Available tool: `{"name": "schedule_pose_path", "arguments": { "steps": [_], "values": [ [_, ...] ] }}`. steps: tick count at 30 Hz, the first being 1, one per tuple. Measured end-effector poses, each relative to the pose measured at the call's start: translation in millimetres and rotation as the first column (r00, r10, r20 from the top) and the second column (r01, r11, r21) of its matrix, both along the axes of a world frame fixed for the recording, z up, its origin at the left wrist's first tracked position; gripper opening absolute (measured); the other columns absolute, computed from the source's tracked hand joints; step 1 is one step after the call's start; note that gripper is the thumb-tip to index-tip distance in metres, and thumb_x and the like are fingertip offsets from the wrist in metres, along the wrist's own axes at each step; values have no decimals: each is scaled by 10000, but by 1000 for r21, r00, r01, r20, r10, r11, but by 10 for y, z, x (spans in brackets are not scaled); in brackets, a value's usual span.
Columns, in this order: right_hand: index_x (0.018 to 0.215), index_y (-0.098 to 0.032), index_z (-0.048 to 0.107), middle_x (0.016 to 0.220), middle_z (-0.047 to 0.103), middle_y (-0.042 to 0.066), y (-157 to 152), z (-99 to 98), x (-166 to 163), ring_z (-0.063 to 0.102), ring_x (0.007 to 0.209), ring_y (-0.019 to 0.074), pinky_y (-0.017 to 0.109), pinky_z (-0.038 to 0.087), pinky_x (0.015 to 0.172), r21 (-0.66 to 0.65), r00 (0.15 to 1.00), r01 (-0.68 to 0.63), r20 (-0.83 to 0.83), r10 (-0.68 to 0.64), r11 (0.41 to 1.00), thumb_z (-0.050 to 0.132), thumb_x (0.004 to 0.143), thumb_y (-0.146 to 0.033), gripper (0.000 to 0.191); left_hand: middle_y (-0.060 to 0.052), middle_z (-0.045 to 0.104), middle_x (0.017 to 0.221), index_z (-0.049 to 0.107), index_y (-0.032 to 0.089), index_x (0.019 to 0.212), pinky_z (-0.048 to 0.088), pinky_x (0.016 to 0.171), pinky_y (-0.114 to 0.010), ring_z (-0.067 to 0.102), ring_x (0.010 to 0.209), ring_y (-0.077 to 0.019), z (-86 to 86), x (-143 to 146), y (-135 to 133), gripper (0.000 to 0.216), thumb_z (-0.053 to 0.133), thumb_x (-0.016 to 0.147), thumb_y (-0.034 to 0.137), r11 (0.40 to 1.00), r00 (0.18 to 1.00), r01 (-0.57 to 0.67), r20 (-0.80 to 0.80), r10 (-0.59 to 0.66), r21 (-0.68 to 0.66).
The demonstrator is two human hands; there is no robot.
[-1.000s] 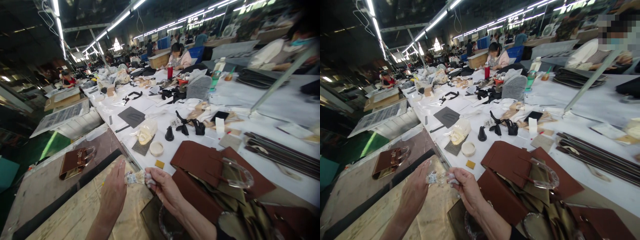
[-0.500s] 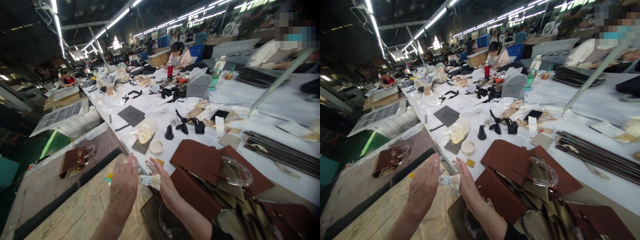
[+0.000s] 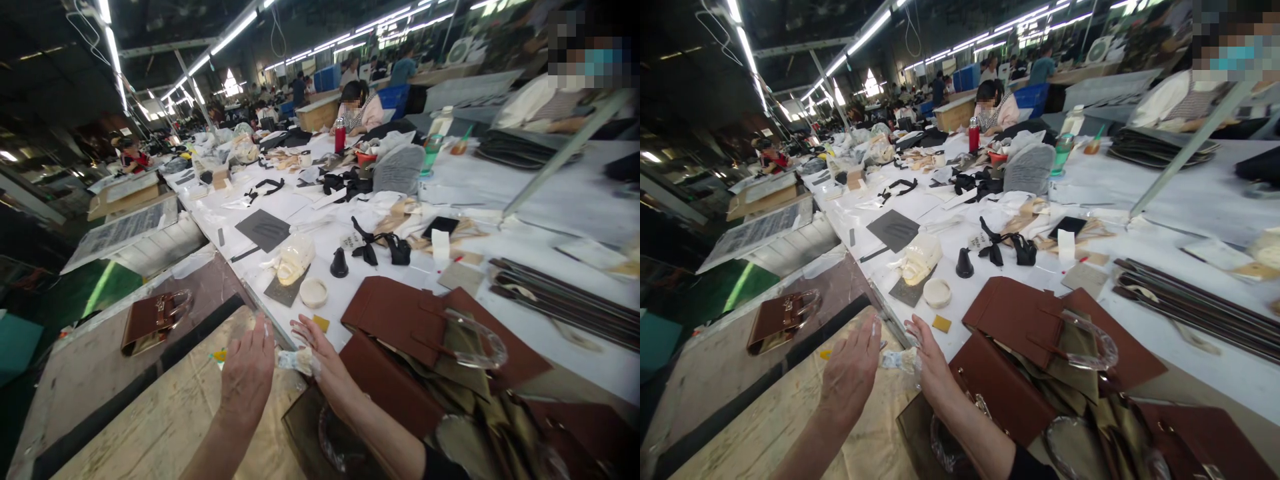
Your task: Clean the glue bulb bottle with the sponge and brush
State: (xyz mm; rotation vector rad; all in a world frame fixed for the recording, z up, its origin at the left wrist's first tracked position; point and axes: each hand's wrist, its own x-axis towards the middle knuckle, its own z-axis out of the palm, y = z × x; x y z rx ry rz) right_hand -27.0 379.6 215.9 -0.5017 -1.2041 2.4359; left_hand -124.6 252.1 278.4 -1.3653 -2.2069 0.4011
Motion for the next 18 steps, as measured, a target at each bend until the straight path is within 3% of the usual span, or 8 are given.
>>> {"name": "schedule_pose_path", "arguments": {
  "steps": [3,6,9,14,18],
  "values": [
    [1355,-227,516,1430,563,113,44,39,0,482,1349,277,428,292,1164,-54,999,28,33,-26,998,707,749,-244,635,-196,603,1358,553,48,1351,532,925,-451,622,1123,-314,-144,-197,-97,456,461,906,7,994,978,-108,181,100,36],
    [1316,-219,541,1378,606,108,113,57,35,553,1269,280,414,349,1109,-92,993,78,99,-69,993,705,727,-208,612,-134,621,1336,531,91,1350,473,1053,-342,567,1236,-234,-255,-435,-187,439,468,918,42,980,914,-189,376,152,64],
    [1267,-200,575,1280,663,110,169,52,118,642,1100,275,376,460,937,-110,984,107,153,-89,988,727,730,-241,560,-119,610,1340,515,110,1340,448,1072,-295,552,1248,-199,-306,-649,-148,403,475,939,86,973,903,-221,389,182,58],
    [1166,-168,649,1026,736,95,210,6,282,657,826,224,300,484,690,-177,980,92,191,-58,980,773,706,-280,489,-167,604,1288,577,107,1239,518,902,-409,582,1139,-290,-397,-1044,310,340,423,941,50,963,925,-271,279,260,2],
    [1082,-171,694,927,732,84,295,-80,390,622,706,186,266,471,605,-242,985,96,164,-57,966,829,691,-324,440,-120,639,1112,622,120,1121,520,843,-412,601,1045,-266,-534,-1488,848,225,460,968,92,949,930,-311,189,314,-47]
  ]
}}
